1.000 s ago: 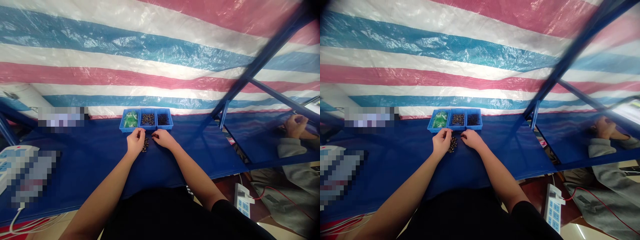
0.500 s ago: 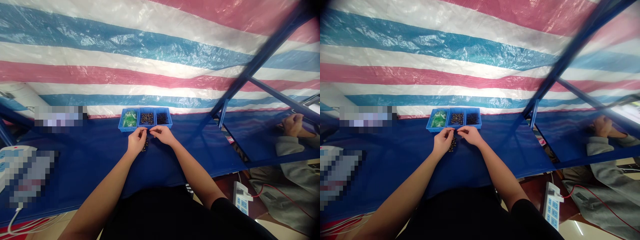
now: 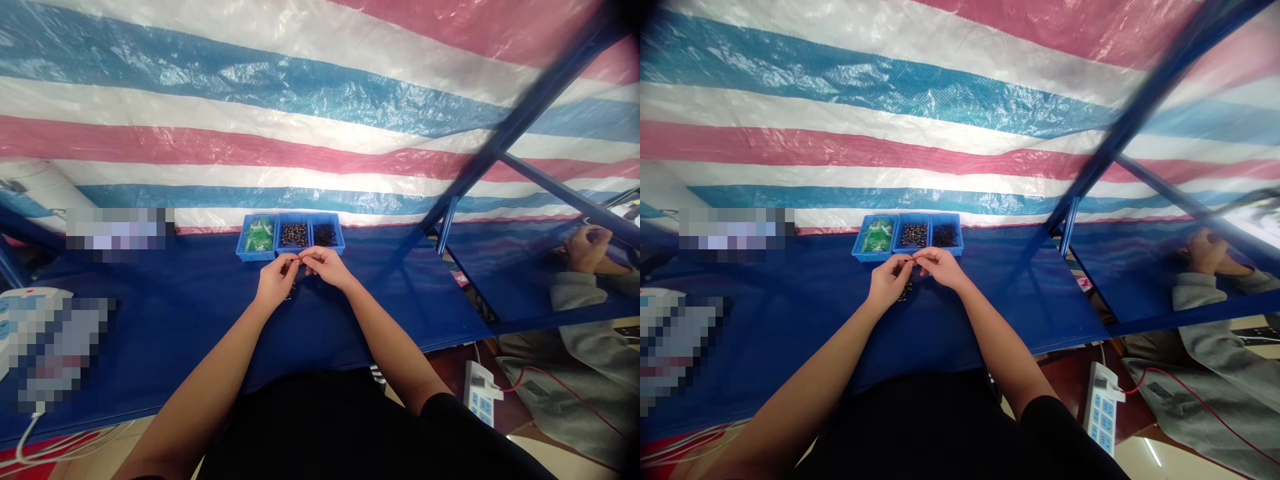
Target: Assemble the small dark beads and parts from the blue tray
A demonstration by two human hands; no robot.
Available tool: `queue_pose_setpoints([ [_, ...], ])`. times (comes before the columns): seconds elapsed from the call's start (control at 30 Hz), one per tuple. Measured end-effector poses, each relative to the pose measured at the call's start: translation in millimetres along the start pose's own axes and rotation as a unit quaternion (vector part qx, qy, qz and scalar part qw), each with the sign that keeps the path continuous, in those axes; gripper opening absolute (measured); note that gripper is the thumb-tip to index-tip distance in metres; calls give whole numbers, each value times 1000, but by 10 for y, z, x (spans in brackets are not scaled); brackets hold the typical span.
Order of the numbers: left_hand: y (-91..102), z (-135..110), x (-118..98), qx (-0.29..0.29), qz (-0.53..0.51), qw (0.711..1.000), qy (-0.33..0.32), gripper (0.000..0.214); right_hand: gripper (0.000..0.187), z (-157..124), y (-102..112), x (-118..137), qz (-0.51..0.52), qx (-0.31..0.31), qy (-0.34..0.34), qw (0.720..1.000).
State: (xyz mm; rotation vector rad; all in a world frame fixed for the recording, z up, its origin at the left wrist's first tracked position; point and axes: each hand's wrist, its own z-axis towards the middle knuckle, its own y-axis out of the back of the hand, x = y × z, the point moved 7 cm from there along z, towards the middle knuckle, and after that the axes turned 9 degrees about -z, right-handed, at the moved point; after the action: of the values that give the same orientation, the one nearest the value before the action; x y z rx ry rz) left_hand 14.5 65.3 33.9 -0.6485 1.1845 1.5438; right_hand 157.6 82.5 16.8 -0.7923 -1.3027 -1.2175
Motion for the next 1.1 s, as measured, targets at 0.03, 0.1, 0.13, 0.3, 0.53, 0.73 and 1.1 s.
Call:
queue_pose_setpoints([
  [0.03, 1, 0, -2, -1, 6, 1000, -1, 27, 26, -1, -5, 0, -2, 1, 0, 1000],
  [0.1, 8, 1, 9, -4, 19, 1000, 2, 27, 27, -4, -7, -8, -3, -4, -2, 1000],
  [0.13, 11, 2, 18, -5, 25, 1000, 5, 27, 28, -6, -7, -14, -1, -8, -1, 1000],
  [0.3, 6, 4, 30, 3, 37, 999, 8, 26, 32, -11, -17, -39, 1, -20, 11, 1000],
  [0.53, 19, 2, -7, -9, 25, 1000, -3, 26, 31, -13, 34, -22, -23, -51, 11, 998],
  [0.73, 25, 4, -5, -10, 17, 1000, -13, 26, 33, -17, 35, -27, -15, -56, 10, 998],
  [1.1, 6, 13, 17, 0, 31, 999, -10, 27, 33, -22, 30, -15, -22, -58, 19, 998],
])
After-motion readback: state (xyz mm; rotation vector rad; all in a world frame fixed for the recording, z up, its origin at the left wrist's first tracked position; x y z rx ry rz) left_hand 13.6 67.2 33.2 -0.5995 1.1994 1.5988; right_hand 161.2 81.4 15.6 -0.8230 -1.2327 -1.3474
